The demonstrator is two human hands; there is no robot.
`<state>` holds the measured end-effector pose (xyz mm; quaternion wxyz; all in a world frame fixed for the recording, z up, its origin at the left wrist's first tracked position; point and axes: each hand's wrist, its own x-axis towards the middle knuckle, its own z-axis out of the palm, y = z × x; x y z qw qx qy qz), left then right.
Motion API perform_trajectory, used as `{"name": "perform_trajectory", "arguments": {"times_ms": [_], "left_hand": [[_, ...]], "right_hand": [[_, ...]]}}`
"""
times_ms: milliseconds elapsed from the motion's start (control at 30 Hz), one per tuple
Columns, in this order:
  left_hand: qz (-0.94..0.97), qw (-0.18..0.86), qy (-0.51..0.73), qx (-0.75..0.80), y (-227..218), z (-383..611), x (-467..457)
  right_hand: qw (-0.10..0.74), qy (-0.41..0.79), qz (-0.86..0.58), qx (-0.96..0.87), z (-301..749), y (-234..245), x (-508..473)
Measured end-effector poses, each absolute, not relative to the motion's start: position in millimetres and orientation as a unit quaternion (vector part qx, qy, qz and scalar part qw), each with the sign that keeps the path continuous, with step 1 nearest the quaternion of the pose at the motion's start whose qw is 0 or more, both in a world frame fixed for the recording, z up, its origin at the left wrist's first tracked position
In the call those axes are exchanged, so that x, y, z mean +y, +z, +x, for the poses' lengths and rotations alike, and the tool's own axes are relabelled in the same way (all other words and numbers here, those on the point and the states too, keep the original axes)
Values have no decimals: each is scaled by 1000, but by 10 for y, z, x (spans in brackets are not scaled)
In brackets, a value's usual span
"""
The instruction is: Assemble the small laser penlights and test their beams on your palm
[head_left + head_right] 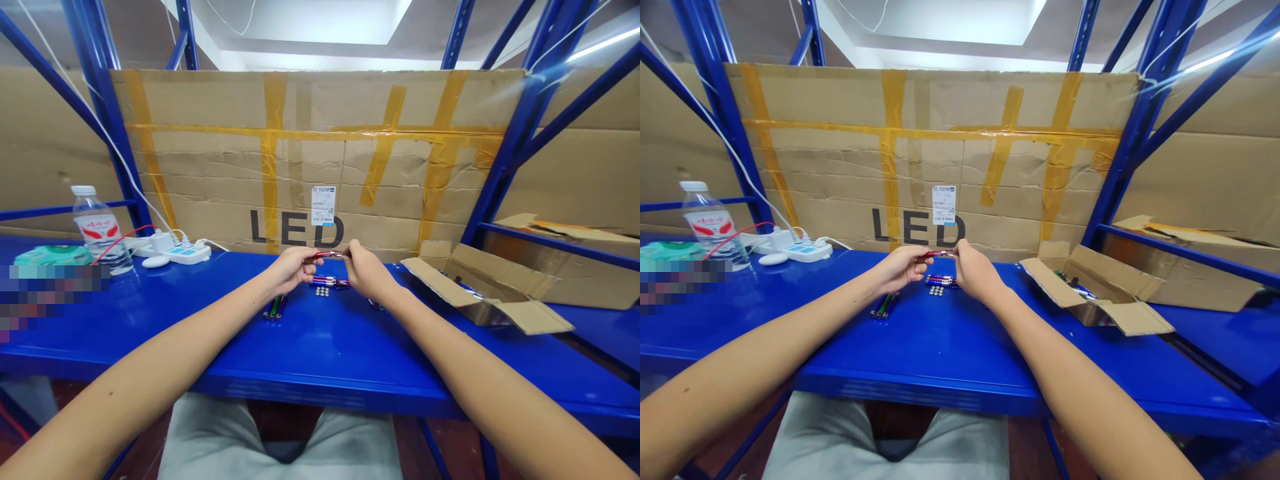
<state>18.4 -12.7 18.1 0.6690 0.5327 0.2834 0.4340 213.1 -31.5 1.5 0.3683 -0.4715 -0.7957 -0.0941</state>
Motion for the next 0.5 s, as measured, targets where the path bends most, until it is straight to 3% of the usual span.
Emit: {"name": "perform_trajectory", "arguments": {"times_ms": [200,500], "left_hand": [[654,526,431,333,86,227,-124],[714,445,430,328,-43,294,-100]], "right_hand": [[362,-16,-427,-829,2066,-2,-400],[343,84,-395,-848,1913,-56,-398]]}}
